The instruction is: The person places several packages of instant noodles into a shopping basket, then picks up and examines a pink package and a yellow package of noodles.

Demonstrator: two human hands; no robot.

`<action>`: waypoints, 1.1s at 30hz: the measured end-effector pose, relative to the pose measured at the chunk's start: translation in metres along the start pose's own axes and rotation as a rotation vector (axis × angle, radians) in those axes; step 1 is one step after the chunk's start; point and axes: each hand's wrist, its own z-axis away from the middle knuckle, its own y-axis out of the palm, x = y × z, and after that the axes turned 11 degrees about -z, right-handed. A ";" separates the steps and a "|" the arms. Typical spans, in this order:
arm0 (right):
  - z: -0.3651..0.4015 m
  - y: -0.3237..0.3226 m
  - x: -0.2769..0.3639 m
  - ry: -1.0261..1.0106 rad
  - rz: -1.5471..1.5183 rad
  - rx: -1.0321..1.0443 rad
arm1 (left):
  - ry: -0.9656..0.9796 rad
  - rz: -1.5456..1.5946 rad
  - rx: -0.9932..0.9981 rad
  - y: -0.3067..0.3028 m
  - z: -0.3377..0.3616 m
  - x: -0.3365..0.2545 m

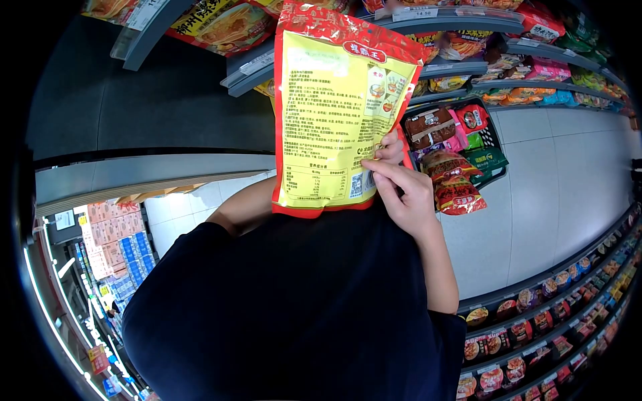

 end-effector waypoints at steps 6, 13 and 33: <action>0.000 -0.001 -0.002 0.021 0.010 0.002 | -0.006 0.038 0.036 -0.014 -0.004 0.004; -0.002 -0.004 -0.001 0.060 0.017 0.025 | 0.035 0.050 0.056 -0.005 -0.012 0.003; -0.004 -0.003 -0.003 0.040 0.018 0.010 | 0.008 0.006 -0.039 0.009 -0.010 -0.004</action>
